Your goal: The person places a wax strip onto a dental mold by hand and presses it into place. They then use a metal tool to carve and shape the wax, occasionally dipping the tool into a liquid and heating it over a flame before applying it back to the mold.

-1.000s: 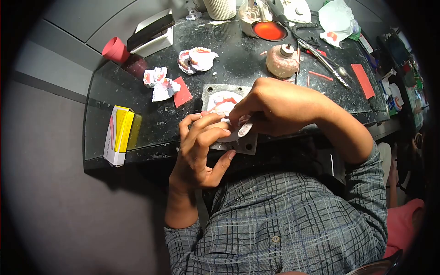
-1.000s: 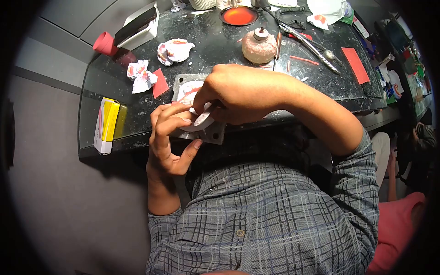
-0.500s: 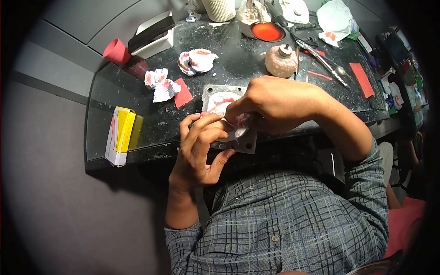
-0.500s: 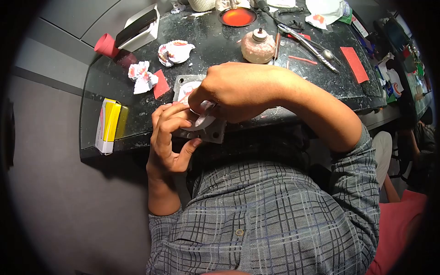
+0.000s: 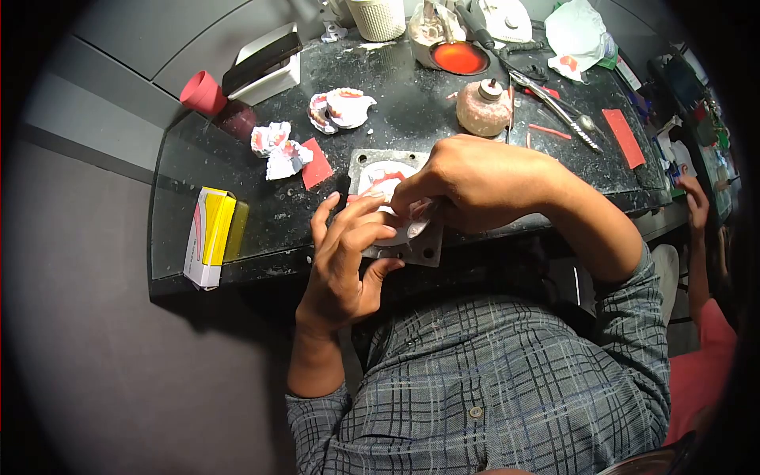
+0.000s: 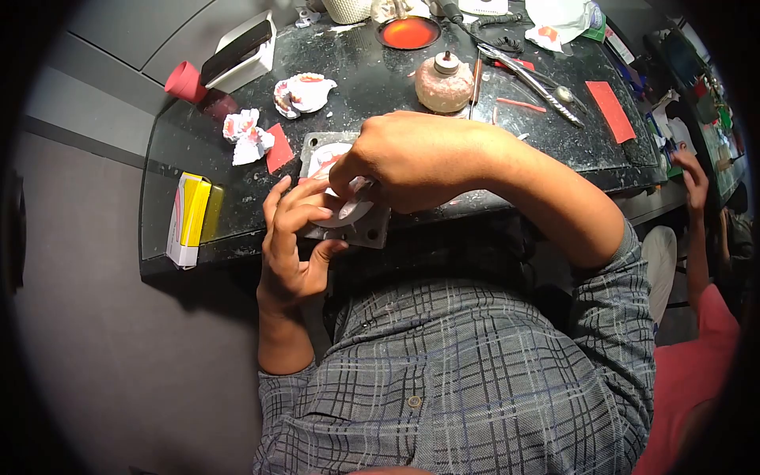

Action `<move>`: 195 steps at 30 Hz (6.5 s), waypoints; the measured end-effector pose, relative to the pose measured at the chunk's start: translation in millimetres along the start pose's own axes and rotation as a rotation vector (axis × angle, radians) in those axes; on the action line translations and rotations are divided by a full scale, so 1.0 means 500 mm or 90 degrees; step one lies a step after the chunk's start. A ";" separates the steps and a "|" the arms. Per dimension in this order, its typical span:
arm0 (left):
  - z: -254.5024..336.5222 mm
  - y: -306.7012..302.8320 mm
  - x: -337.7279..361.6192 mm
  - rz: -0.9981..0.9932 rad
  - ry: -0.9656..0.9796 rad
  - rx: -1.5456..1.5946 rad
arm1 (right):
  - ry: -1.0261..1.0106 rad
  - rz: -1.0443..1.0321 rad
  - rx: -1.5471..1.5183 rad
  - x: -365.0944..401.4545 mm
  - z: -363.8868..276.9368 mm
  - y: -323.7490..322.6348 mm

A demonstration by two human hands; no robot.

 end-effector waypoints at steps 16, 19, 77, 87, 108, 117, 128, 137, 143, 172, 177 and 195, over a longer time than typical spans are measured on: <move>-0.004 -0.004 -0.002 -0.007 0.019 0.013 | 0.145 0.112 0.021 0.075 -0.023 -0.063; -0.015 -0.008 0.004 -0.015 0.016 0.035 | 0.118 0.174 0.055 0.120 0.016 -0.066; -0.007 0.001 -0.014 0.007 0.012 -0.002 | -0.073 0.077 -0.100 0.019 0.026 0.017; 0.000 0.002 -0.010 0.012 0.030 -0.050 | -0.064 0.082 -0.077 0.021 0.025 0.019; -0.006 0.006 -0.005 -0.005 0.029 -0.046 | -0.066 0.088 0.002 0.032 0.014 0.020; -0.008 0.008 -0.003 0.011 0.038 -0.017 | -0.119 0.115 0.105 0.058 0.020 0.026; -0.016 0.004 -0.006 0.022 -0.004 0.074 | -0.039 0.086 0.041 0.064 0.019 0.020; -0.020 0.004 -0.002 0.057 -0.070 0.156 | -0.005 0.097 -0.015 0.067 0.006 0.018; -0.054 -0.035 -0.045 -0.060 -0.033 0.055 | -0.005 0.115 -0.022 0.074 0.002 0.012; 0.073 0.051 -0.031 0.065 -0.039 -0.258 | 0.079 0.415 -0.035 0.257 0.058 -0.057; 0.083 0.058 -0.029 0.073 -0.065 -0.312 | 0.158 0.371 -0.171 0.273 0.056 -0.058; 0.082 0.090 -0.029 0.152 -0.271 -0.232 | -0.054 0.401 -0.125 0.194 0.018 0.017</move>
Point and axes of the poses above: each hand's wrist, its own x-axis away from the middle knuckle, its own y-axis out of the palm, z = x × y, the point moved 1 cm from there along -x, towards the middle knuckle, and after that the axes turned 12 degrees about y, right-handed, at the moved point
